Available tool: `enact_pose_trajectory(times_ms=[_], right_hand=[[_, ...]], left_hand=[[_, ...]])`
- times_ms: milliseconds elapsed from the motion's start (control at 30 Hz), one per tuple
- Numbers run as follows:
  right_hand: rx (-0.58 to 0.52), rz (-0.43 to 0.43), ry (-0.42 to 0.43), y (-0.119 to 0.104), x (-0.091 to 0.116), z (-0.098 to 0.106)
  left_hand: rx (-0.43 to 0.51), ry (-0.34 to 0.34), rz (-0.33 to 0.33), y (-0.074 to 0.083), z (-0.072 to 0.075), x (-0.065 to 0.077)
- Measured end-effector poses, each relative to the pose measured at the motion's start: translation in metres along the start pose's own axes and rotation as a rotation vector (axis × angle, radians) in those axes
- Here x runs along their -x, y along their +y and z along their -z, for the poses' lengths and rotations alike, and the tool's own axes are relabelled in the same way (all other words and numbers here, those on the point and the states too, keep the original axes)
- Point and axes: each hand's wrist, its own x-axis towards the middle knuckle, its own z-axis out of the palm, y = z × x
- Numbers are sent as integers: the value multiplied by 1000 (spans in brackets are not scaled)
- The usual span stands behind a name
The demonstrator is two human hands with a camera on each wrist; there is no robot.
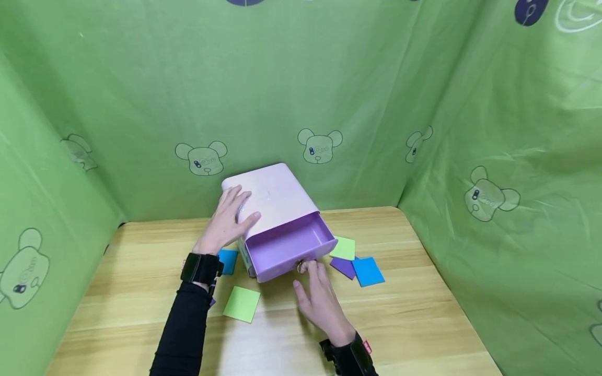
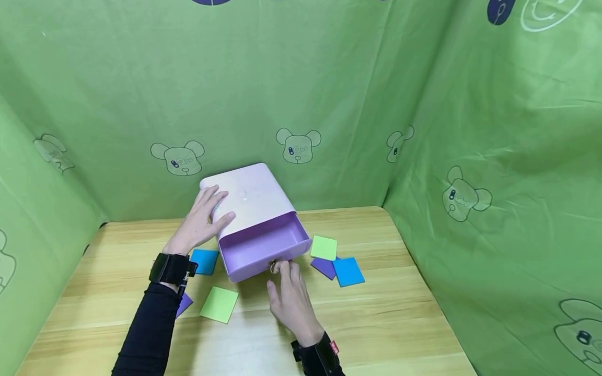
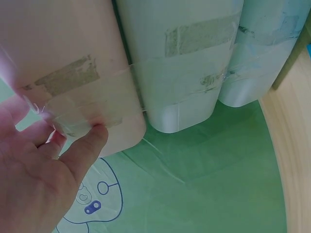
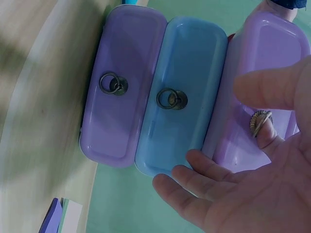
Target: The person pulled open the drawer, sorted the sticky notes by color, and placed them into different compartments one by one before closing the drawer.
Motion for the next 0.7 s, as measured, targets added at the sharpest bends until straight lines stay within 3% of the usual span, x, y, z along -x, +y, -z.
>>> enact_pose_trajectory(times_ms=[500,700], right_hand=[[10,30,-28,-1,2,8],[3,15,-55,3,6,28]], left_hand=[[8,18,-13,-1,-1,0],[8,10,-7,-1,-2,0]])
